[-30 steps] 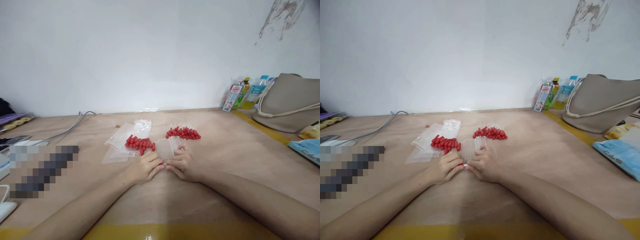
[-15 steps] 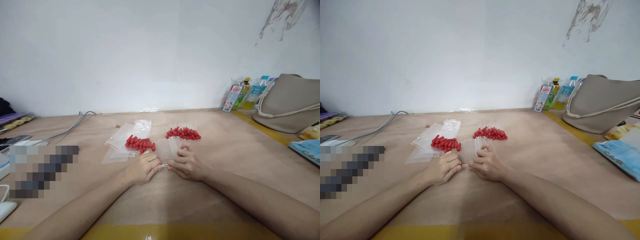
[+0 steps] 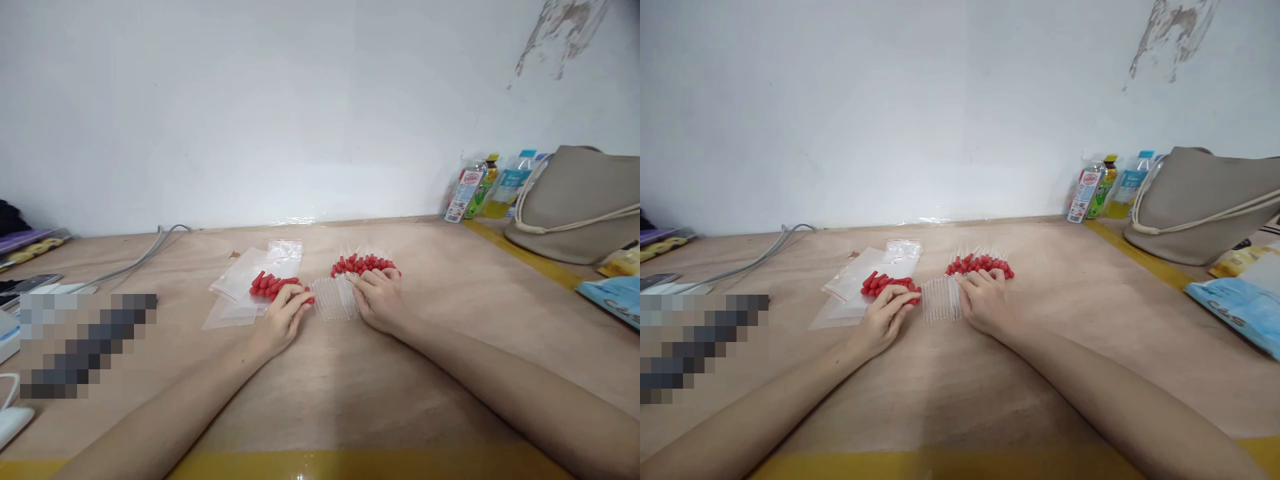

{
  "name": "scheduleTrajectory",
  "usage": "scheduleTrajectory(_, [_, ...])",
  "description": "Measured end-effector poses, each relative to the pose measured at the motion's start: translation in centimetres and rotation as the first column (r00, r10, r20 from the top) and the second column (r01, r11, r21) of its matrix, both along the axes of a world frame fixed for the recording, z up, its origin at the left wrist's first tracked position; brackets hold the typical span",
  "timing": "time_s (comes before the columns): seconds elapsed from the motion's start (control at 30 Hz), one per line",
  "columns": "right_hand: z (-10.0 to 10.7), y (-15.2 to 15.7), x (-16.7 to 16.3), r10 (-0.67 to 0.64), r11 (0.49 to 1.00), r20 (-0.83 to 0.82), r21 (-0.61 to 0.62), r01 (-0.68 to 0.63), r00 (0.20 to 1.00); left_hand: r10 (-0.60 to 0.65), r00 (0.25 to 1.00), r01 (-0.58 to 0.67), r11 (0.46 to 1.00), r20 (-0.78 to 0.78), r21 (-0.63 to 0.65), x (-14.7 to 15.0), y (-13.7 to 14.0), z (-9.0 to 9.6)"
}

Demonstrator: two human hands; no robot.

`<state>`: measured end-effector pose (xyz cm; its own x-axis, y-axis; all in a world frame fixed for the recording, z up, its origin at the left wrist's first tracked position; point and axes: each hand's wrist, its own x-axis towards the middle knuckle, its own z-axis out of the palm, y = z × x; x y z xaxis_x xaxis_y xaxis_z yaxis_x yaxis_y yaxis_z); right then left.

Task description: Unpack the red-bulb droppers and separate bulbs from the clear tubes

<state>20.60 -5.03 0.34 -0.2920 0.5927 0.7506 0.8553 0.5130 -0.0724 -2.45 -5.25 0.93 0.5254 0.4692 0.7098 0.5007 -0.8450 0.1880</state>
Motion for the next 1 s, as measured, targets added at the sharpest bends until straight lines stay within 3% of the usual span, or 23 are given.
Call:
scheduleTrajectory(0.23, [-0.4,0.7,-0.4,-0.093,0.995,-0.044,-0.047,0.091,0.995,0.187,0.980,-0.191,0.980,0.062,0.055,-0.4,1.2,0.2])
scheduleTrajectory(0.33, [-0.5,0.7,-0.3,-0.068,0.997,-0.025,-0.038,0.068,0.997,0.280,0.955,-0.286,0.957,0.101,0.048,-1.3,2.0,0.7])
scheduleTrajectory(0.5, [-0.5,0.4,-0.4,-0.013,0.998,-0.006,-0.060,0.012,1.000,0.426,0.901,-0.434,0.889,0.083,0.144,-2.1,2.8,1.2])
scheduleTrajectory(0.77, [0.0,-0.4,-0.4,0.033,0.993,0.022,-0.113,-0.031,0.999,0.453,0.892,-0.444,0.879,-0.011,0.175,-1.2,2.5,0.9])
scheduleTrajectory(1.0, [-0.2,-0.4,0.9,-0.073,0.980,-0.119,-0.195,0.049,0.990,0.427,0.900,-0.414,0.900,-0.091,0.135,-0.7,2.6,0.6])
